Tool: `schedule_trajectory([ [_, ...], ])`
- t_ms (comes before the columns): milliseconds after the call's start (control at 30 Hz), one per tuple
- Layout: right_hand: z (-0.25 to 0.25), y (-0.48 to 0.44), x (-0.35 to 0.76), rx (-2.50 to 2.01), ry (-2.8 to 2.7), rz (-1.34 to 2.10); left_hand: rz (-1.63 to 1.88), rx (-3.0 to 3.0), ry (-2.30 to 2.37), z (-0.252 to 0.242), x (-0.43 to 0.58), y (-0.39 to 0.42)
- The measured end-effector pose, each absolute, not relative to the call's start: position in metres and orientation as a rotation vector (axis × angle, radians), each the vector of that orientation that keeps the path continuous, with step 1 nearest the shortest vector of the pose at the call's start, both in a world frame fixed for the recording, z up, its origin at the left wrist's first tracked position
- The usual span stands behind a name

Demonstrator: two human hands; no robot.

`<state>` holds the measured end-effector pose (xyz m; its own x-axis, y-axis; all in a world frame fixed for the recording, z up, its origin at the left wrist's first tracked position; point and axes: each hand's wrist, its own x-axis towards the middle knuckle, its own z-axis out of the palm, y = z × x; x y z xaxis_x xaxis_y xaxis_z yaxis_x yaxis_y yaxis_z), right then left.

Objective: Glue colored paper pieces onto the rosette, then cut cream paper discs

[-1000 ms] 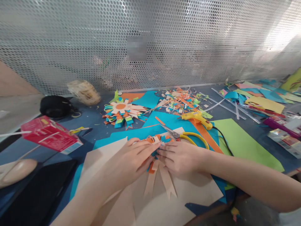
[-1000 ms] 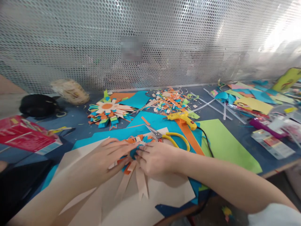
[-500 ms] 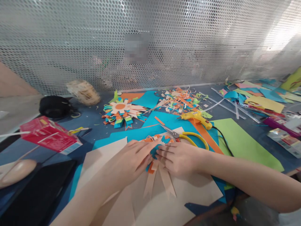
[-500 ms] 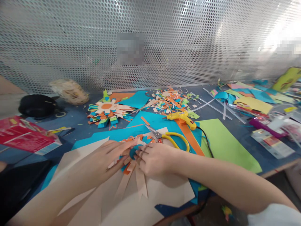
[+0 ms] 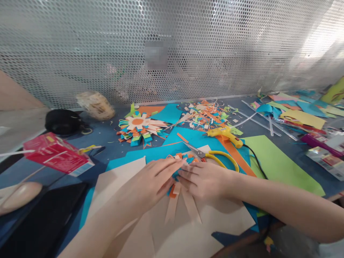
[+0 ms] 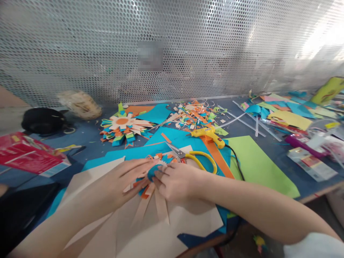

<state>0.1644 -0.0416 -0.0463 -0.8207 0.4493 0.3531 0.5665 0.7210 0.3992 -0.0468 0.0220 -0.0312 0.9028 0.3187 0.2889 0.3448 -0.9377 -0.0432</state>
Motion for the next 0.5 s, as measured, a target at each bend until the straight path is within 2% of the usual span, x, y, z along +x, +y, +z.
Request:
schedule_trajectory([
  [333,-0.044,-0.039,0.165,-0.899,-2.639,-0.753,-0.509,-2.929,-0.541,-0.034,-0.055,0.026],
  [500,-0.044,-0.041,0.165,-0.97,-2.674,-0.713,-0.687,-2.957,-0.548,-0.025,-0.052,0.023],
])
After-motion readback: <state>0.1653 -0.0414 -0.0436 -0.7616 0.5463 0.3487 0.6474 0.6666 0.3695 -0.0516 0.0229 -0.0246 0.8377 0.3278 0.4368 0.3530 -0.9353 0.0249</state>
